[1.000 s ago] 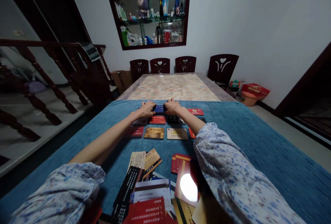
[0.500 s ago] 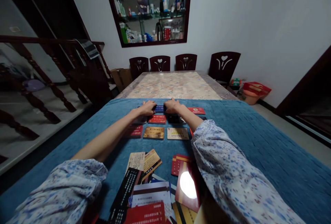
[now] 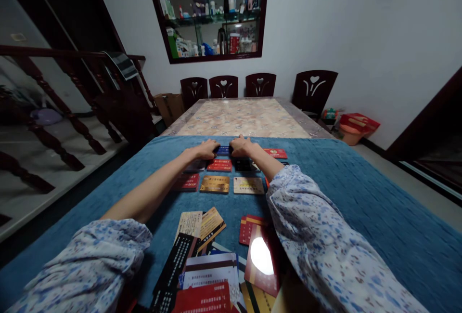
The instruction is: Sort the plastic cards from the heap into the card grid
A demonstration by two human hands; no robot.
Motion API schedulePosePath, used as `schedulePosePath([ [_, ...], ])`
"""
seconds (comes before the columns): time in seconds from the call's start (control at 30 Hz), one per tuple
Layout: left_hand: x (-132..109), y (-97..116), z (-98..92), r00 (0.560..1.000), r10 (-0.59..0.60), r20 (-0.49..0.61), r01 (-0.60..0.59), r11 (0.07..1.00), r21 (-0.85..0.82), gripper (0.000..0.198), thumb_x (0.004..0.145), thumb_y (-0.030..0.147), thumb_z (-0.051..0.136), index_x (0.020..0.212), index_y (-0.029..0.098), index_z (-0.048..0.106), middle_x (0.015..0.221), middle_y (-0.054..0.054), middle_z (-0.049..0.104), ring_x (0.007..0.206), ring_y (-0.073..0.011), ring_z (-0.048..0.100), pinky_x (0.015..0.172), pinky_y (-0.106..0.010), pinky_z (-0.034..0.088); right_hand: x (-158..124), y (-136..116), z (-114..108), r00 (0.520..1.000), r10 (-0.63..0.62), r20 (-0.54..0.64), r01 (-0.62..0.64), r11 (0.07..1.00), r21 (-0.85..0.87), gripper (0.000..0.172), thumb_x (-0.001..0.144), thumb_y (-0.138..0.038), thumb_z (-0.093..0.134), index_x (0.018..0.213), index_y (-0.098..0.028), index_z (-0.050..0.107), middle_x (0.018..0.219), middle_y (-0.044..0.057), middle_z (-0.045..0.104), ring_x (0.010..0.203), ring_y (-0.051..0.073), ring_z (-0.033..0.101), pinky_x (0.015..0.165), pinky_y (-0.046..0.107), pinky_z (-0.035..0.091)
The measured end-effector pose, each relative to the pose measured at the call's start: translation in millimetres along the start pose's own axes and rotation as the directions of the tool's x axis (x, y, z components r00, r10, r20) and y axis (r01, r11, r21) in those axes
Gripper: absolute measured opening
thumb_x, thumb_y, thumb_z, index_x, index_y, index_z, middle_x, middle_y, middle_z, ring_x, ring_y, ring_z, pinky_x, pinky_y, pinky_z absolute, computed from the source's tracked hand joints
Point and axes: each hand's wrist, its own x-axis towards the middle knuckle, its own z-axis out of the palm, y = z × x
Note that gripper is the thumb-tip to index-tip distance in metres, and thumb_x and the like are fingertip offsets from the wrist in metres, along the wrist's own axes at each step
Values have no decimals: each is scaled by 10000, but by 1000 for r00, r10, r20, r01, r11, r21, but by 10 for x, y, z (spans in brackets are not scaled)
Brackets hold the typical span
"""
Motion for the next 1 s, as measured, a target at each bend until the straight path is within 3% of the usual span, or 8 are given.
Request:
schedulePosePath([
  [0.27, -67, -5, -13, 1000, -8, -28, 8, 1000, -9, 569, 769, 168, 569, 1332, 200, 501, 1377, -142, 528, 1310, -326, 425, 1076, -522, 371, -6, 33, 24, 1000, -21, 5, 21, 1000, -11, 468, 803, -318, 608, 1252, -189, 646, 1293, 188, 614, 1251, 383, 474, 944, 516, 447],
  [0.5, -191, -11, -94, 995, 13, -100, -15, 1000, -28, 547, 801, 174, 543, 1345, 208, 504, 1404, -123, 498, 1327, -315, 402, 1072, -497, 363, -62, 73, -4, 998, -51, -45, 50, 999, -17, 527, 801, -376, 635, 1300, -206, 609, 1309, 185, 589, 1260, 387, 444, 951, 538, 433],
  [0.7, -409, 4, -157, 971, 23, -236, -31, 999, -27, 389, 857, 192, 523, 1242, 164, 576, 1344, -150, 520, 1301, -322, 404, 1059, -530, 341, -258, -7, -123, 982, -89, -165, 92, 996, 7, 505, 837, -317, 608, 1330, -208, 598, 1337, 176, 567, 1246, 366, 433, 954, 505, 415],
  [1.0, -905, 76, -184, 946, 52, -319, -56, 998, -3, 174, 901, 169, 462, 949, 152, 628, 1142, -143, 595, 1134, -300, 477, 934, -476, 371, -659, -278, -301, 963, -147, -227, 152, 988, 4, 258, 875, -205, 520, 1027, -202, 728, 1164, 138, 667, 1126, 302, 480, 874, 384, 381],
])
